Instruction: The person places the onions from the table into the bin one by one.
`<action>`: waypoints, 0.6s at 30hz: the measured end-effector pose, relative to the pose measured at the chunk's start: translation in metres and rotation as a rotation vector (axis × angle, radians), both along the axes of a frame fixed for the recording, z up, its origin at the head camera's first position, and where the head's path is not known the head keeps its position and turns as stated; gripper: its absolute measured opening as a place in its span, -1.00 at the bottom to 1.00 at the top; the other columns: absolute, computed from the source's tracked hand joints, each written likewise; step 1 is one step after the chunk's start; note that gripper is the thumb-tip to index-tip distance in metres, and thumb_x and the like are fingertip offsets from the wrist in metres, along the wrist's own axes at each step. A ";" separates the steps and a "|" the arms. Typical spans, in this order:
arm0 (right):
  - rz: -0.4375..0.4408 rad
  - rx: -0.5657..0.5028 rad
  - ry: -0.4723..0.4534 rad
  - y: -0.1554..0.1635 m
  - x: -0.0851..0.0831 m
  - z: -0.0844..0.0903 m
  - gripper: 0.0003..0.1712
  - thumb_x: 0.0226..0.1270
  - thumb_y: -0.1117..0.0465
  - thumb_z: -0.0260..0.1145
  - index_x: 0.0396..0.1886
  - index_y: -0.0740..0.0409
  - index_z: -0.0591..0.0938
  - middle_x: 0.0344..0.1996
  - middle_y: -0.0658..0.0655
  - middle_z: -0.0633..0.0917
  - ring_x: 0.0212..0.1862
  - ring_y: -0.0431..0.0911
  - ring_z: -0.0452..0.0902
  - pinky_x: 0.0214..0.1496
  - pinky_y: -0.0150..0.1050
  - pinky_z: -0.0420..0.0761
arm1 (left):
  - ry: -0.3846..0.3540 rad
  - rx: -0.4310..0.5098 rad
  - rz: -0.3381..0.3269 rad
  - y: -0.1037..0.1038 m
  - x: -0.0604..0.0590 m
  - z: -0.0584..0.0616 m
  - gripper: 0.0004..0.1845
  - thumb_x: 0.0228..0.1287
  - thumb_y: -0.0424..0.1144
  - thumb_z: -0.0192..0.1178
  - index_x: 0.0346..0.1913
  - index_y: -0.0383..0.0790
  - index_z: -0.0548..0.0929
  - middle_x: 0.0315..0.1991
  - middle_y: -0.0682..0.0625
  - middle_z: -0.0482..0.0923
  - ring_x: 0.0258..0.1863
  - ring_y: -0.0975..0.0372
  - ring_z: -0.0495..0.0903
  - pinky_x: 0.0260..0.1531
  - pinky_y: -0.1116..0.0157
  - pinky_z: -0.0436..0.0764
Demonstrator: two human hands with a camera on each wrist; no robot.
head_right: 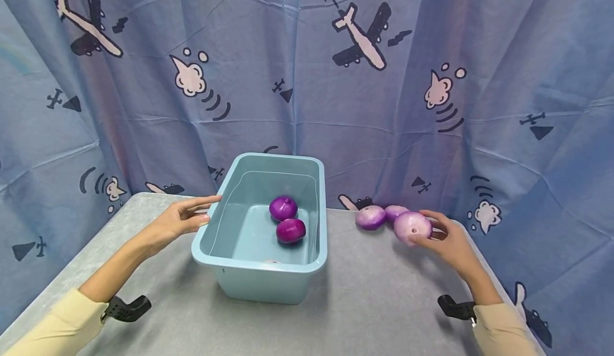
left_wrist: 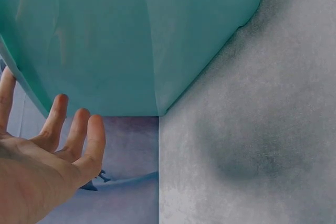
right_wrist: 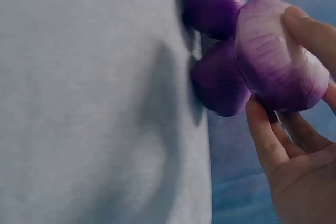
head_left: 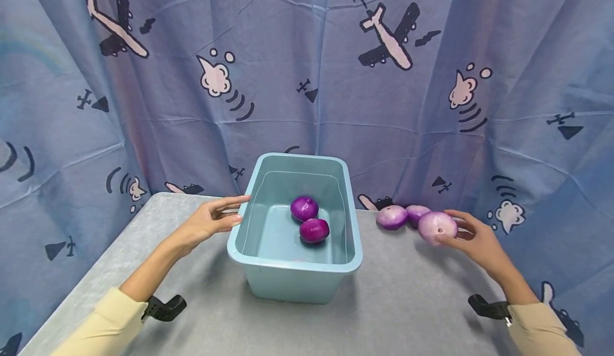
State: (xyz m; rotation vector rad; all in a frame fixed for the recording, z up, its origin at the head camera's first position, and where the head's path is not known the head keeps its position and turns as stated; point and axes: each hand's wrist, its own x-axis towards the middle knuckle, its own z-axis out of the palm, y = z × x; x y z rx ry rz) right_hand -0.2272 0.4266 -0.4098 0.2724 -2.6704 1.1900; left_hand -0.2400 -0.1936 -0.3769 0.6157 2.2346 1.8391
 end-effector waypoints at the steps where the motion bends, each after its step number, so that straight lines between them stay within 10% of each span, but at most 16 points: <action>1: -0.001 -0.004 -0.004 0.000 0.001 0.004 -0.19 0.28 0.15 0.54 0.44 0.26 0.40 0.23 0.44 0.48 -0.07 -0.44 0.49 -0.18 -0.49 0.59 | 0.002 -0.002 0.003 0.000 0.000 0.000 -0.38 0.40 -0.21 0.33 0.48 -0.17 0.44 0.36 -0.21 0.43 0.18 0.04 0.58 0.08 0.06 0.61; 18: 0.060 -0.069 0.005 -0.025 0.000 0.039 -0.22 0.28 0.19 0.54 0.46 0.08 0.43 0.09 0.18 0.60 -0.03 -0.28 0.64 -0.12 -0.40 0.65 | 0.004 0.023 -0.003 0.000 -0.002 0.000 -0.37 0.38 -0.24 0.34 0.46 -0.23 0.45 0.34 -0.20 0.45 0.16 0.04 0.58 0.06 0.13 0.62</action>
